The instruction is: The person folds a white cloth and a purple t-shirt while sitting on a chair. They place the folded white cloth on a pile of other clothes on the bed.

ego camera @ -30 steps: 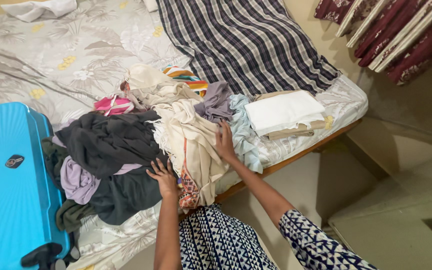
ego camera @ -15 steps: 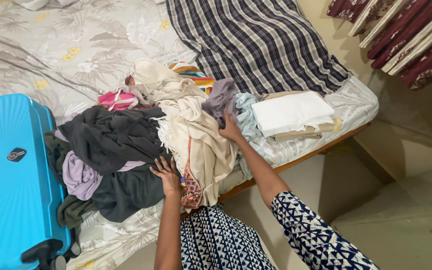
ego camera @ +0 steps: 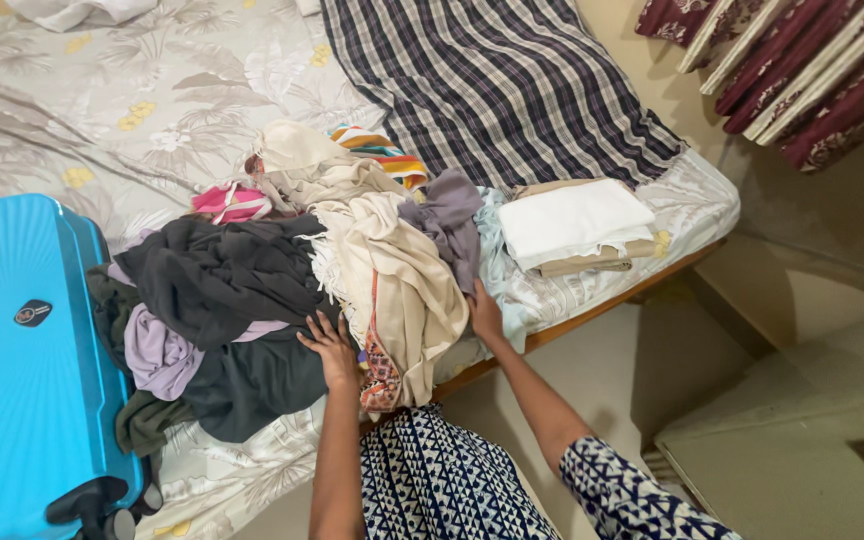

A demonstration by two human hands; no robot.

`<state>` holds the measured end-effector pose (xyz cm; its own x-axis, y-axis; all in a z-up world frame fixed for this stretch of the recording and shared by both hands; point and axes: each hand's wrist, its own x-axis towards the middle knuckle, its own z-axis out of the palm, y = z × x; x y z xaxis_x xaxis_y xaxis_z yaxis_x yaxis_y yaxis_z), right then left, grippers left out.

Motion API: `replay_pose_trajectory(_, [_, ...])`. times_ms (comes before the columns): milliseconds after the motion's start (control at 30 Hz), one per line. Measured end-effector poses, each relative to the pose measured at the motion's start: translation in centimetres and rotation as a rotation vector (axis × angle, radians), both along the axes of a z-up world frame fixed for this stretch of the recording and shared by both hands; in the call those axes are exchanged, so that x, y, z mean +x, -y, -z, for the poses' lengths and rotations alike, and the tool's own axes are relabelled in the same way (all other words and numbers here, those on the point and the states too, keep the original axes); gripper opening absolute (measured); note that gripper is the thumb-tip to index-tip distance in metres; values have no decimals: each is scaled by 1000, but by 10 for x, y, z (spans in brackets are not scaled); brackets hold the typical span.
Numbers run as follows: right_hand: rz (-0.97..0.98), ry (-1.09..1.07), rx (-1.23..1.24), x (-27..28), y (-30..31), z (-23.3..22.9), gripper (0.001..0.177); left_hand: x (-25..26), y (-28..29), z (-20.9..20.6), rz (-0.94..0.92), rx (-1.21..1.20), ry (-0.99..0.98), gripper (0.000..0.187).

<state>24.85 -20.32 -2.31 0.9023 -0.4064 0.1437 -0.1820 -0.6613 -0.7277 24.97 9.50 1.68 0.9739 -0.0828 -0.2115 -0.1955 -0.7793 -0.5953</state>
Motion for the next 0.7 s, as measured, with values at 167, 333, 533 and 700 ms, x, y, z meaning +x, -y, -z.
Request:
replay_pose_trajectory(167, [52, 345, 282, -43, 2, 8, 40, -8, 0, -5, 4, 2, 15, 139])
replay_pose_trajectory(333, [34, 392, 245, -98, -5, 16, 40, -18, -1, 0, 5, 18, 100, 138])
replay_pose_trajectory(533, [134, 208, 276, -164, -22, 33, 39, -27, -7, 12, 37, -30, 199, 125])
replay_pose_trajectory(700, [203, 215, 296, -202, -33, 43, 41, -50, -6, 8, 49, -148, 156, 113])
